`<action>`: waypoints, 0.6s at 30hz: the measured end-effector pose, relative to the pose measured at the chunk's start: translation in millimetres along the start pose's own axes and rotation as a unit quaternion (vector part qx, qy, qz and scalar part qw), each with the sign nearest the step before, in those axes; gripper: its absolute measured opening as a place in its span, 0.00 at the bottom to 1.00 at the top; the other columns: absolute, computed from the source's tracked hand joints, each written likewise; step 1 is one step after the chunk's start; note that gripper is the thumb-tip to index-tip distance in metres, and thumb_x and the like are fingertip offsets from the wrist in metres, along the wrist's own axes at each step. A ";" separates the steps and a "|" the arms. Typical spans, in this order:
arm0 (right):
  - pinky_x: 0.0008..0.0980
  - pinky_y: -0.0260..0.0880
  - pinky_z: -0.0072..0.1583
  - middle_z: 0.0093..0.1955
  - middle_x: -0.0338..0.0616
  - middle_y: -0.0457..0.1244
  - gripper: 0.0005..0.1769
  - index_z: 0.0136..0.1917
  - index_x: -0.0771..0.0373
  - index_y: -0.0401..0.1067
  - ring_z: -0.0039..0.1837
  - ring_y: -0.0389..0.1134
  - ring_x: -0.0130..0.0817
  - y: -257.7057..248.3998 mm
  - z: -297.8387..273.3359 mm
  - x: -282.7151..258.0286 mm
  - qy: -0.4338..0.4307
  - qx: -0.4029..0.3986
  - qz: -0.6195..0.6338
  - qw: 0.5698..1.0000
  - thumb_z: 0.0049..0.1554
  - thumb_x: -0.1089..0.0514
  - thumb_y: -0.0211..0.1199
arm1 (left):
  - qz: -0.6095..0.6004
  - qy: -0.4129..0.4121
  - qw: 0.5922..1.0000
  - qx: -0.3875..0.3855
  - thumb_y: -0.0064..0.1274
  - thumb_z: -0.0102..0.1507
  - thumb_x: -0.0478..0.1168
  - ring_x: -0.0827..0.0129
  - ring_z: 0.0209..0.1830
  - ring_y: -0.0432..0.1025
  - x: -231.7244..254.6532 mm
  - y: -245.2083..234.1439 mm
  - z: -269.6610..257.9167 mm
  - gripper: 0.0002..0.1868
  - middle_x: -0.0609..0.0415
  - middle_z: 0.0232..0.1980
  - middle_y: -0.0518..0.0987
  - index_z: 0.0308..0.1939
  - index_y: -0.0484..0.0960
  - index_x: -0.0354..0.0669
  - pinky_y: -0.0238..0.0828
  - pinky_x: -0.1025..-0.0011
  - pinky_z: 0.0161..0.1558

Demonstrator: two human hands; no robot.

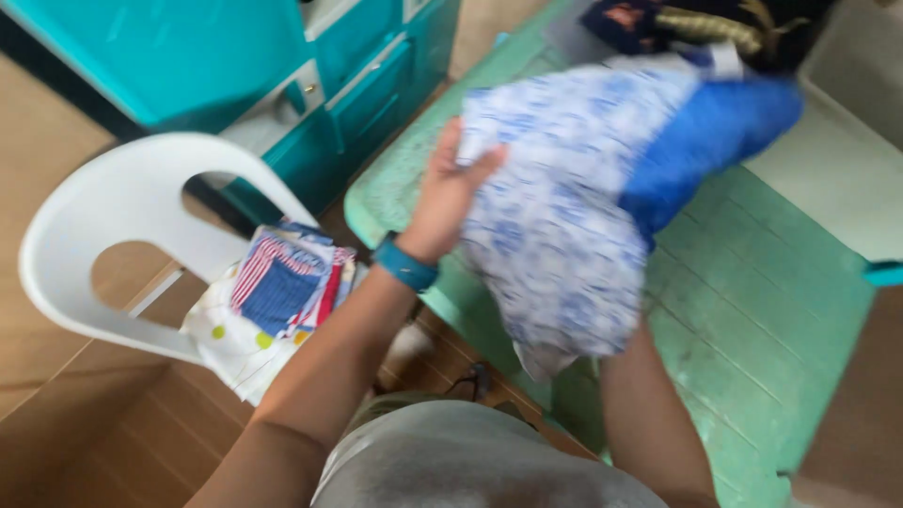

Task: The recorder is folding several items of clothing and placing them in organized stacks on a table and near a dresser.

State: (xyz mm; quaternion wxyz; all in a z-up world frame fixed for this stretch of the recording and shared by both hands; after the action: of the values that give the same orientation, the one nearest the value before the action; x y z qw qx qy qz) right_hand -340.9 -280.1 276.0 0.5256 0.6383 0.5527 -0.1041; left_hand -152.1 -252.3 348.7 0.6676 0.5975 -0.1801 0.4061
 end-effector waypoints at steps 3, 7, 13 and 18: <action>0.44 0.68 0.68 0.67 0.48 0.65 0.32 0.72 0.64 0.64 0.67 0.67 0.43 -79.2 -16.7 -48.5 -0.044 0.069 -0.018 0.996 0.61 0.44 0.59 | 0.016 -0.009 0.999 0.042 0.55 0.67 0.28 0.69 0.53 0.76 -16.2 -38.7 15.3 0.19 0.52 0.56 0.81 0.62 0.74 0.39 0.75 0.68 0.57; 0.43 0.69 0.67 0.66 0.48 0.67 0.31 0.71 0.65 0.66 0.66 0.68 0.43 -222.8 7.8 -11.5 -0.071 0.142 -0.030 0.987 0.60 0.47 0.60 | 0.202 -0.067 0.965 0.151 0.62 0.62 0.39 0.57 0.52 0.75 -110.2 -151.7 28.4 0.31 0.39 0.55 0.80 0.64 0.64 0.38 0.74 0.60 0.53; 0.43 0.68 0.65 0.65 0.62 0.66 0.35 0.73 0.67 0.64 0.66 0.68 0.51 -314.3 18.2 31.3 -0.161 0.384 -0.319 0.851 0.55 0.53 0.65 | 0.682 -0.140 0.701 0.153 0.67 0.55 0.64 0.33 0.73 0.52 -186.6 -169.2 -20.3 0.51 0.30 0.72 0.58 0.73 0.60 0.48 0.51 0.36 0.69; 0.46 0.64 0.65 0.62 0.67 0.62 0.43 0.69 0.71 0.63 0.65 0.64 0.60 -231.3 34.9 20.3 -0.219 0.321 -0.568 0.726 0.47 0.50 0.76 | 0.770 -0.239 0.590 0.041 0.73 0.49 0.49 0.32 0.74 0.47 -204.5 -103.7 -57.0 0.54 0.35 0.79 0.47 0.74 0.59 0.55 0.54 0.33 0.61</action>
State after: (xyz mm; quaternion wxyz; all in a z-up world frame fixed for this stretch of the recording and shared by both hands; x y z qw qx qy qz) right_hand -506.3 -333.3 118.0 0.2385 0.2950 0.6154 -0.6909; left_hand -211.3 -260.8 120.2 0.0135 0.3383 -0.7095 0.6181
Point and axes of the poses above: each hand's wrist, its own z-axis towards the middle knuckle, its own y-axis out of the palm, x = y × z, the point moved 6 cm from there along z, towards the middle knuckle
